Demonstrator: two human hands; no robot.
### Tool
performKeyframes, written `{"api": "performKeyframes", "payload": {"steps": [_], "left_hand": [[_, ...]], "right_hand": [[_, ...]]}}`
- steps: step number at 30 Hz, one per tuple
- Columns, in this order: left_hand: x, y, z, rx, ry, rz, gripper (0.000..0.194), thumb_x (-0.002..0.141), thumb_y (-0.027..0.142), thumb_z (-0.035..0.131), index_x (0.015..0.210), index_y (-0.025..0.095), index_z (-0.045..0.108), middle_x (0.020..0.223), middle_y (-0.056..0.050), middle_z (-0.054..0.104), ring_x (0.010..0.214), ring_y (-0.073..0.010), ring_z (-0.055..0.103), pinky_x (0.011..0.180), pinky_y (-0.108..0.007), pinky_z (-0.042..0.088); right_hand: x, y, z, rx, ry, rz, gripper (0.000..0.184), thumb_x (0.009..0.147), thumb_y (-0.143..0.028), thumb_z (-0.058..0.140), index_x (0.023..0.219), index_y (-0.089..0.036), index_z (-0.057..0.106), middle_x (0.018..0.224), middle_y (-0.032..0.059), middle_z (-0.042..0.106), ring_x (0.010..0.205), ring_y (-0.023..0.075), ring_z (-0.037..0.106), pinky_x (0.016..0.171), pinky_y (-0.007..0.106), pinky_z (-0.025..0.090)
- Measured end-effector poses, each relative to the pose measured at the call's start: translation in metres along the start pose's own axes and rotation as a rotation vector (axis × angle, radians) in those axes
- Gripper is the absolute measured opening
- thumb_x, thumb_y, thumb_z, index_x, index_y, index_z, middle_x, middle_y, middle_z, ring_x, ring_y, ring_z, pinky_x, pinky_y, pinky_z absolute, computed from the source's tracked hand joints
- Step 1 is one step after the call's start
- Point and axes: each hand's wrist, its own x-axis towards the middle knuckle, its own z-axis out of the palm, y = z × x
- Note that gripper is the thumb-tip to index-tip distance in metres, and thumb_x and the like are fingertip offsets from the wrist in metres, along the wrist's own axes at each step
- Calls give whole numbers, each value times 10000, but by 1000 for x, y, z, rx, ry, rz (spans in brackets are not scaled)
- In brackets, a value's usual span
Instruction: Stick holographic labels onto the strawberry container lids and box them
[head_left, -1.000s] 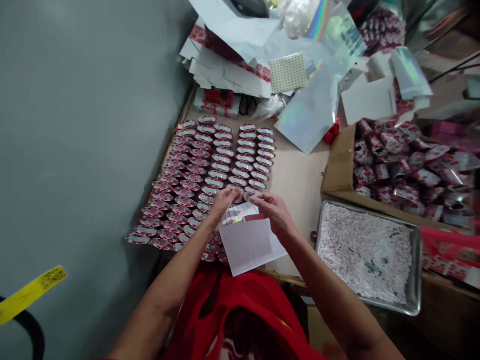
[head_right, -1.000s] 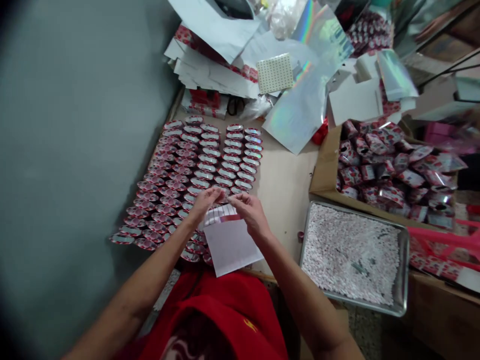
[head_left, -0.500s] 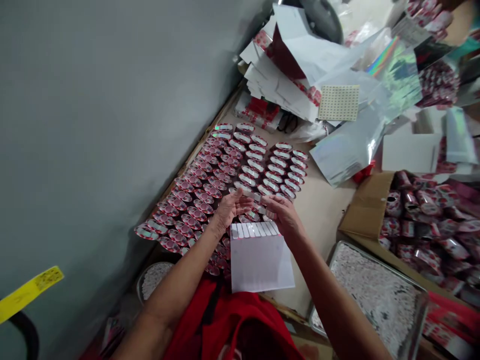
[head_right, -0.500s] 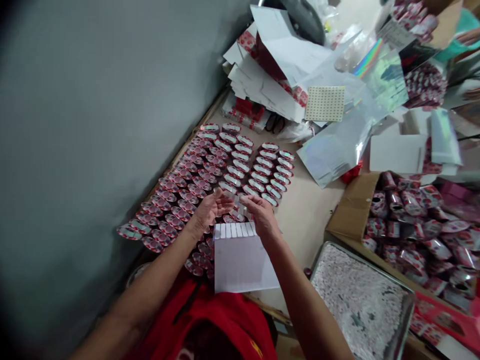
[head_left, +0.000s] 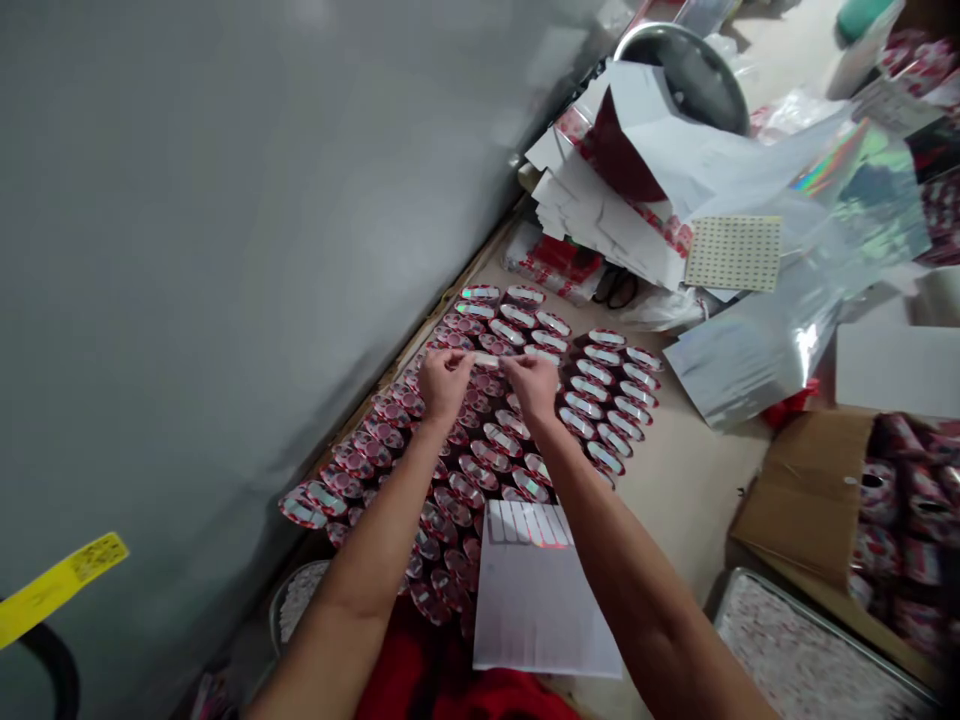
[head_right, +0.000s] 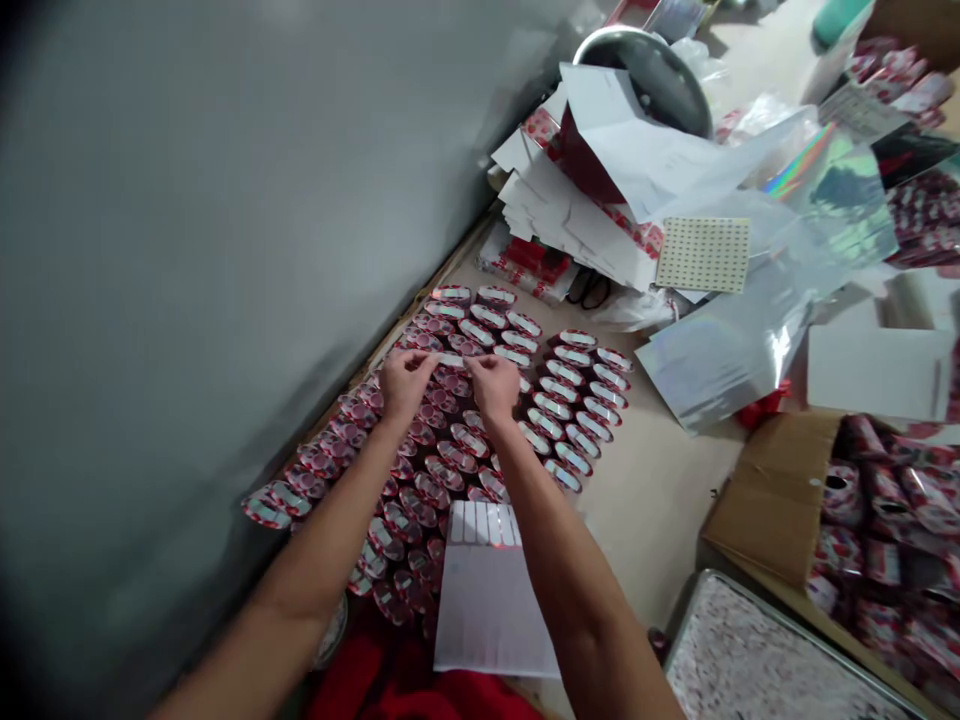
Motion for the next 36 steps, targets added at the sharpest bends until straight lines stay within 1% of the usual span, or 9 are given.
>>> {"api": "performKeyframes", "payload": {"steps": [2,4,7,13,18,23,29,34,36], "left_hand": [[34,-1,0,127,96,58,175,851,373,740,851,205,789,970,-88,701,955,-244,643,956,-377,495],[59,-4,3,226,156,84,152,848,359,749,854,214,797,1011,-100,673,1023,-272,627,1006,-408,475],[77,-11,11,327,162,97,124,848,344,756,851,227,797,1056,-103,646,1076,-287,609,1036,-424,455],[83,-23,22,306,171,57,146,880,348,731,865,217,794,1019,-100,644,997,-261,623,965,-372,482],[88,-28,24,266,184,118,147,887,342,718,868,211,782,1014,-97,642,979,-254,625,950,-358,483],[90,-30,26,228,182,77,132,879,324,722,851,204,771,976,-89,637,919,-239,632,909,-342,496],[92,-31,28,216,191,81,103,860,299,732,822,207,760,964,-85,644,915,-238,637,907,-340,498],[94,-28,29,220,193,52,56,838,238,721,790,208,717,929,-80,643,925,-242,636,936,-352,495],[94,-26,31,211,204,26,71,809,227,752,825,207,686,932,-74,653,957,-247,634,970,-363,484]], "right_hand": [[28,-18,20,-94,34,30,323,788,-461,679,817,-171,817,638,26,698,638,176,616,609,254,387],[49,-32,35,-149,50,62,278,781,-435,701,840,-195,828,697,36,736,696,192,658,642,252,406],[67,-41,49,-203,55,88,234,781,-426,717,858,-236,831,781,41,775,781,213,704,679,250,429],[75,-39,56,-218,57,86,242,772,-458,732,819,-242,829,762,43,777,801,233,730,679,254,449],[75,-40,57,-191,70,74,235,779,-448,723,814,-237,820,757,36,778,782,224,723,697,255,463],[77,-42,59,-206,75,72,237,785,-445,721,828,-235,824,775,41,780,782,228,721,707,269,462],[79,-40,62,-233,80,61,253,797,-457,696,835,-237,814,770,38,774,774,226,719,717,276,469],[81,-38,66,-284,74,49,245,785,-462,691,835,-248,800,810,49,783,820,243,733,737,293,474],[83,-37,67,-327,79,40,242,787,-458,685,837,-247,792,848,69,789,859,263,740,757,311,485]]}}
